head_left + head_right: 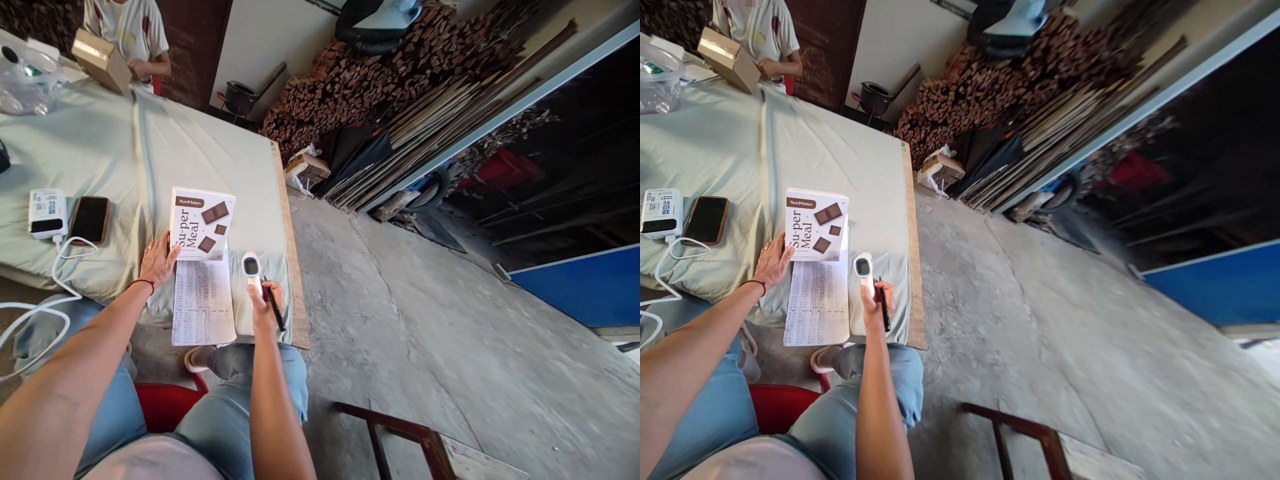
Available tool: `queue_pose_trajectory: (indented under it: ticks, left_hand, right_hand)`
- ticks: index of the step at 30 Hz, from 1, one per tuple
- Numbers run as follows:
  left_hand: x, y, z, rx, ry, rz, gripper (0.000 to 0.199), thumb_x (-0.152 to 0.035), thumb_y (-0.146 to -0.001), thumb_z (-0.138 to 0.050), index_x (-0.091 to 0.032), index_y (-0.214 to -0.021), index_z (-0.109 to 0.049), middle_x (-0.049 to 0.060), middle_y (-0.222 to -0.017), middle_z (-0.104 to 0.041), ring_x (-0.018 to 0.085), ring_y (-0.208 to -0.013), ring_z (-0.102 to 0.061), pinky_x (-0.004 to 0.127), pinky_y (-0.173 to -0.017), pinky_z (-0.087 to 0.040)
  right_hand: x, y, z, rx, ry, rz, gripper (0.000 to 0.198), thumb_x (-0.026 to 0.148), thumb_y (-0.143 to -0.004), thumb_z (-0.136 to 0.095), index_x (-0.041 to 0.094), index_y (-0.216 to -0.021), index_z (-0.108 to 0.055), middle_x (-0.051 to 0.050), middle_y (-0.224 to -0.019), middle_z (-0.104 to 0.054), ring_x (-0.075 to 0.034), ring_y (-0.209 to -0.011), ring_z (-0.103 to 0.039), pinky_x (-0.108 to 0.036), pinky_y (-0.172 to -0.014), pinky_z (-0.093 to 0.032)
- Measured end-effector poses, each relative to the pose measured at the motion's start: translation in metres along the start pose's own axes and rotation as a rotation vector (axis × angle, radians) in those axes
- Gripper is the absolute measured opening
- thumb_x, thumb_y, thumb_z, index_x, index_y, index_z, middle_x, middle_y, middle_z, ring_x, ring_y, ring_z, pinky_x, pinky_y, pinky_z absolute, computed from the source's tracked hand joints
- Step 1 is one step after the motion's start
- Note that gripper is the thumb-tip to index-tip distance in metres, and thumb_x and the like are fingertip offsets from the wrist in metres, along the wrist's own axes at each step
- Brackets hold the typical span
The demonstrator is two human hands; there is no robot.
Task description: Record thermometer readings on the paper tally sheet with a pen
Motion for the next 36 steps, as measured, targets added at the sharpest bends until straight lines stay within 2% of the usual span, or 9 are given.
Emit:
queue_pose_trajectory:
  ticks: [2, 5, 8, 11, 23, 30, 36]
  left_hand:
    - [0.003, -0.001, -0.002, 0.007, -0.033, 0.015, 0.067, -0.053, -0.101, -0.022, -0.010, -0.152, -0.031, 0.019, -0.139, -0.057, 0.035, -0.131, -0.050, 0.051, -0.109, -0.038]
    - [0.006, -0.001, -0.005, 0.016, -0.074, 0.013, 0.069, -0.053, -0.102, -0.019, -0.008, -0.152, -0.031, 0.020, -0.138, -0.058, 0.034, -0.130, -0.050, 0.050, -0.109, -0.038]
    - [0.007, -0.002, -0.006, 0.011, -0.097, 0.007, 0.070, -0.054, -0.102, -0.018, -0.008, -0.153, -0.031, 0.020, -0.138, -0.057, 0.033, -0.130, -0.051, 0.048, -0.109, -0.038]
    - [0.008, -0.002, -0.007, 0.012, -0.104, 0.008, 0.072, -0.055, -0.102, -0.018, -0.006, -0.153, -0.030, 0.021, -0.139, -0.057, 0.034, -0.130, -0.051, 0.049, -0.108, -0.039]
    - [0.010, -0.003, -0.008, 0.005, -0.105, 0.026, 0.073, -0.059, -0.100, -0.025, -0.008, -0.153, -0.031, 0.022, -0.139, -0.057, 0.035, -0.130, -0.052, 0.050, -0.110, -0.038]
    - [0.010, -0.002, -0.006, 0.015, -0.102, 0.038, 0.072, -0.057, -0.100, -0.028, -0.009, -0.153, -0.029, 0.022, -0.142, -0.055, 0.036, -0.132, -0.050, 0.052, -0.108, -0.039]
    - [0.009, -0.002, -0.004, 0.017, -0.113, 0.038, 0.070, -0.056, -0.099, -0.031, -0.010, -0.152, -0.031, 0.022, -0.142, -0.055, 0.037, -0.132, -0.050, 0.052, -0.106, -0.041]
  right_hand:
    - [0.021, -0.001, -0.021, 0.017, -0.211, -0.003, 0.035, 0.052, -0.075, -0.061, 0.023, -0.087, -0.046, 0.002, -0.073, -0.063, -0.017, -0.065, -0.061, -0.031, -0.064, -0.048]
    - [0.055, -0.004, -0.060, 0.105, -0.542, -0.026, 0.036, 0.048, -0.074, -0.065, 0.024, -0.087, -0.042, 0.003, -0.071, -0.065, -0.016, -0.064, -0.064, -0.029, -0.062, -0.048]
    - [0.077, -0.005, -0.091, 0.176, -0.657, -0.062, 0.040, 0.048, -0.072, -0.069, 0.025, -0.085, -0.039, 0.003, -0.072, -0.067, -0.015, -0.062, -0.065, -0.027, -0.061, -0.048]
    - [0.086, -0.004, -0.108, 0.201, -0.677, -0.089, 0.042, 0.051, -0.072, -0.069, 0.025, -0.084, -0.038, 0.003, -0.076, -0.069, -0.014, -0.063, -0.065, -0.027, -0.062, -0.048]
    - [0.087, 0.000, -0.115, 0.143, -0.694, -0.151, 0.041, 0.050, -0.071, -0.069, 0.025, -0.081, -0.039, 0.003, -0.077, -0.069, -0.014, -0.066, -0.066, -0.026, -0.063, -0.048]
    - [0.089, 0.001, -0.120, 0.194, -0.751, -0.242, 0.040, 0.049, -0.072, -0.067, 0.025, -0.080, -0.036, -0.001, -0.081, -0.075, -0.014, -0.063, -0.066, -0.024, -0.054, -0.045]
    - [0.096, 0.001, -0.119, 0.221, -0.709, -0.203, 0.042, 0.056, -0.074, -0.063, 0.025, -0.080, -0.036, -0.004, -0.086, -0.075, -0.015, -0.064, -0.065, -0.026, -0.053, -0.045]
Point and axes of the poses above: each hand's wrist, its own y-axis away from the middle knuckle, its own z-axis out of the back of the hand, x = y × z, the point moved 8 cm from there along -y, towards the middle knuckle
